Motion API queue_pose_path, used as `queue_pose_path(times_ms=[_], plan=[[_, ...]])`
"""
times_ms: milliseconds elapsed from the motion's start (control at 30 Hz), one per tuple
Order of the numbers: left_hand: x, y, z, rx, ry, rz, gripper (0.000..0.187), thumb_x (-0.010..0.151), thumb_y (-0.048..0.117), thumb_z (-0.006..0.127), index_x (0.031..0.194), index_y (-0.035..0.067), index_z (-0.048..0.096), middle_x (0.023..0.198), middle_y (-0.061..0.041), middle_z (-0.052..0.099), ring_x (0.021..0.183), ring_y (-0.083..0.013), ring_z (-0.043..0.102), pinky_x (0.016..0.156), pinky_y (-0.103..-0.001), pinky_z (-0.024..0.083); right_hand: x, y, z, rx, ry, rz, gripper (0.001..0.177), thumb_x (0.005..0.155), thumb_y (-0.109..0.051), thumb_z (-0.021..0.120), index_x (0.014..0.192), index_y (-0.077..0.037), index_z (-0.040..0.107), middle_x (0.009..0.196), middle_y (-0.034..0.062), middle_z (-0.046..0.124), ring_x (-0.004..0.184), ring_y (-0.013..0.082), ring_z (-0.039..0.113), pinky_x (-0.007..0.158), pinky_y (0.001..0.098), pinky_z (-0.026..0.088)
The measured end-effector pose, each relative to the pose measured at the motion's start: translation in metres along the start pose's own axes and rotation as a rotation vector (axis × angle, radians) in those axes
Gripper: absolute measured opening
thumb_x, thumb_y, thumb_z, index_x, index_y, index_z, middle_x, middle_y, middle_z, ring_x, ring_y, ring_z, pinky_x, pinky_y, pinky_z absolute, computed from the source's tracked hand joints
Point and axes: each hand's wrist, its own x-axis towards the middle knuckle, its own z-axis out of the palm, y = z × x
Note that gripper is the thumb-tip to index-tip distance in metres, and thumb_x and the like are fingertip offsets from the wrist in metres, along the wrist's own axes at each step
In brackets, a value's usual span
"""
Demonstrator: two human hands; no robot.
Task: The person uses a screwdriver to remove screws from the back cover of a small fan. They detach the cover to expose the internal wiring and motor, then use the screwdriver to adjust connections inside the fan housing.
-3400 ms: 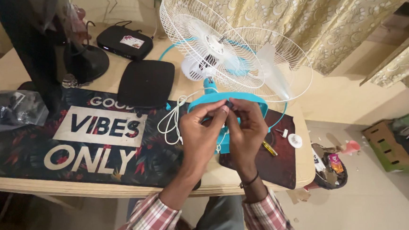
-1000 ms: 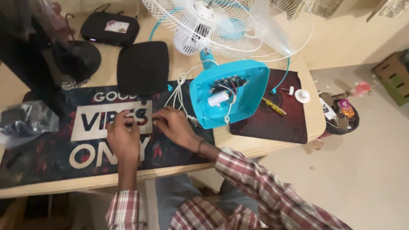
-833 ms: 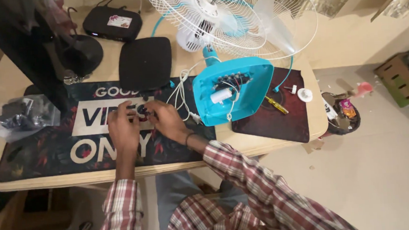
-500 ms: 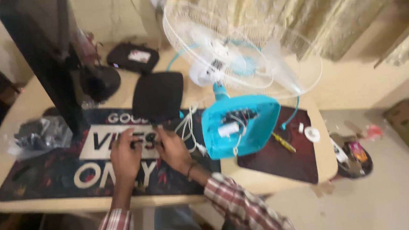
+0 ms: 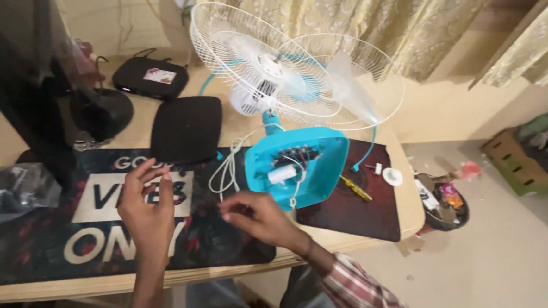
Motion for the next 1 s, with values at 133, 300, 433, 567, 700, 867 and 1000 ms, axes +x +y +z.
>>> queue_pose_path(times_ms=[133, 300, 433, 567, 700, 867, 1000], plan=[[-0.008, 0.023, 0.033, -0.227, -0.101, -0.021, 0.033, 0.1, 0.009, 0.069, 0.131, 0.001, 0.061, 0.111, -0.008, 0.074, 0.105, -0.0137, 0.071, 0.091, -0.027, 0.056, -0.054, -0.003, -0.057, 0.205, 0.091, 0.067, 0.025, 0.097, -0.012, 0.071, 0.12, -0.002, 0.072, 0.108, 0.0067, 0.077, 0.099, 0.0108, 0.071, 0.082, 0.0261, 0.058], [-0.023, 0.017, 0.083, -0.376, -0.245, 0.013, 0.057, 0.094, 0.013, 0.075, 0.142, 0.0, 0.049, 0.126, -0.01, 0.065, 0.118, -0.0192, 0.063, 0.096, -0.032, 0.052, -0.107, 0.031, -0.141, 0.032, 0.612, 0.118, 0.021, 0.098, -0.012, 0.068, 0.115, 0.001, 0.071, 0.099, 0.0057, 0.076, 0.09, 0.0102, 0.071, 0.075, 0.0251, 0.057], [-0.037, 0.001, 0.118, -0.544, -0.397, -0.015, 0.068, 0.088, 0.017, 0.08, 0.144, 0.001, 0.045, 0.132, -0.007, 0.059, 0.121, -0.0182, 0.06, 0.101, -0.034, 0.052, -0.137, 0.073, -0.177, -0.008, 0.847, 0.178, 0.02, 0.102, -0.011, 0.065, 0.115, 0.003, 0.071, 0.092, 0.0069, 0.072, 0.08, 0.0104, 0.064, 0.067, 0.0248, 0.05], [-0.045, -0.019, 0.144, -0.566, -0.456, -0.128, 0.054, 0.087, 0.013, 0.08, 0.135, 0.002, 0.059, 0.116, -0.005, 0.071, 0.106, -0.0142, 0.067, 0.092, -0.031, 0.055, -0.151, 0.106, -0.184, -0.236, 0.903, 0.237, 0.023, 0.097, -0.014, 0.068, 0.114, 0.001, 0.071, 0.091, 0.0074, 0.075, 0.075, 0.0123, 0.067, 0.065, 0.025, 0.053], [-0.048, -0.028, 0.158, -0.639, -0.389, -0.146, 0.043, 0.088, 0.008, 0.08, 0.127, 0.0, 0.066, 0.107, -0.004, 0.073, 0.095, -0.0115, 0.068, 0.085, -0.028, 0.056, -0.146, 0.118, -0.175, -0.479, 0.868, 0.277, 0.024, 0.09, -0.017, 0.07, 0.111, -0.004, 0.073, 0.096, 0.0085, 0.075, 0.079, 0.0182, 0.073, 0.071, 0.0319, 0.056], [-0.038, -0.02, 0.16, -0.63, -0.399, -0.133, 0.042, 0.087, 0.006, 0.082, 0.126, 0.0, 0.067, 0.106, -0.006, 0.074, 0.093, -0.0113, 0.069, 0.083, -0.027, 0.057, -0.138, 0.114, -0.155, -0.93, 0.782, 0.222, 0.036, 0.078, -0.017, 0.081, 0.11, -0.004, 0.073, 0.092, 0.0175, 0.061, 0.089, 0.0368, 0.056, 0.08, 0.0474, 0.047], [-0.032, -0.009, 0.159, -0.688, -0.448, -0.088, 0.049, 0.084, 0.005, 0.083, 0.13, 0.0, 0.064, 0.112, -0.005, 0.074, 0.098, -0.0109, 0.07, 0.086, -0.027, 0.058, -0.136, 0.112, -0.149, -0.969, 0.798, 0.205, 0.034, 0.08, -0.018, 0.081, 0.111, -0.005, 0.073, 0.096, 0.0162, 0.059, 0.094, 0.0362, 0.055, 0.083, 0.0466, 0.047]])
